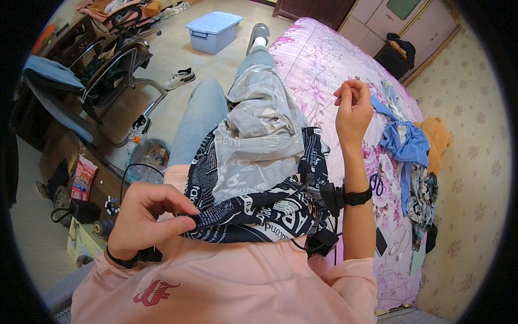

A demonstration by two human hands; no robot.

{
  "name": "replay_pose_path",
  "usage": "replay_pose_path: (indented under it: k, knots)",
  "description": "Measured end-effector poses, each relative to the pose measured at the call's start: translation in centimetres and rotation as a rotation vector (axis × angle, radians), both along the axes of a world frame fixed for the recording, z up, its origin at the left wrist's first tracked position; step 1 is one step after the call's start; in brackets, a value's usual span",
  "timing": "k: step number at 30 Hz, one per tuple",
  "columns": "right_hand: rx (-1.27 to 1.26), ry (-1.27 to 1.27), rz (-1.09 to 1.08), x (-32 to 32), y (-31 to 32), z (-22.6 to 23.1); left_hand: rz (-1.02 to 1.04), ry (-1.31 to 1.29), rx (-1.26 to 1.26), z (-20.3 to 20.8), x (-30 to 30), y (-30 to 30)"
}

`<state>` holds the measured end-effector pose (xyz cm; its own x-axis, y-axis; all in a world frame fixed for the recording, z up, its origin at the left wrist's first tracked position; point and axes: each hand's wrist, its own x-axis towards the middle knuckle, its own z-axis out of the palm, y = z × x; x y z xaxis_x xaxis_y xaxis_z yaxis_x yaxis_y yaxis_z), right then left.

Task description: The person is sewing the hem of a pair of patterned shorts by hand, using a needle and thread to perform several small stitches along the edge of the fabric.

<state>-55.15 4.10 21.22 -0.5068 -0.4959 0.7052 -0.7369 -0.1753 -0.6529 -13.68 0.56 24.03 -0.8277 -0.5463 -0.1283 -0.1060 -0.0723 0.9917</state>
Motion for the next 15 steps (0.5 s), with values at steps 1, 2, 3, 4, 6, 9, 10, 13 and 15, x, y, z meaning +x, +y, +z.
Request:
replay_pose_path:
  k: [1,2,3,4,6,9,10,13,15]
  knots:
    - [0.000,0.000,0.000,-0.15,0.02,0.00,0.033,0.062,0.018,-0.04,-0.19,0.20]
    - [0.002,0.000,-0.001,-0.34,0.09,-0.01,0.065,0.124,0.035,-0.09,-0.32,0.33]
    - [0.004,0.001,-0.001,-0.44,0.13,-0.01,0.064,0.124,0.035,-0.13,-0.32,0.35]
    - [0.004,0.001,-0.002,-0.44,0.14,0.00,0.056,0.135,0.001,-0.17,-0.32,0.37]
    - [0.001,0.000,0.001,-0.35,0.02,0.02,0.052,0.145,-0.033,-0.38,-0.20,0.22]
    - [0.005,-0.001,0.006,-0.58,0.07,-0.20,-0.051,0.167,-0.194,-0.76,0.02,-0.25]
    - [0.004,0.000,0.005,-0.59,0.09,-0.18,-0.038,0.172,-0.171,-0.69,-0.01,-0.22]
    - [-0.002,0.006,0.009,-0.52,-0.10,-0.26,0.080,0.157,-0.126,-0.55,-0.50,0.44]
    - [-0.018,-0.005,-0.013,-0.68,0.05,-0.20,0.175,0.141,-0.104,-0.73,-0.64,0.44]
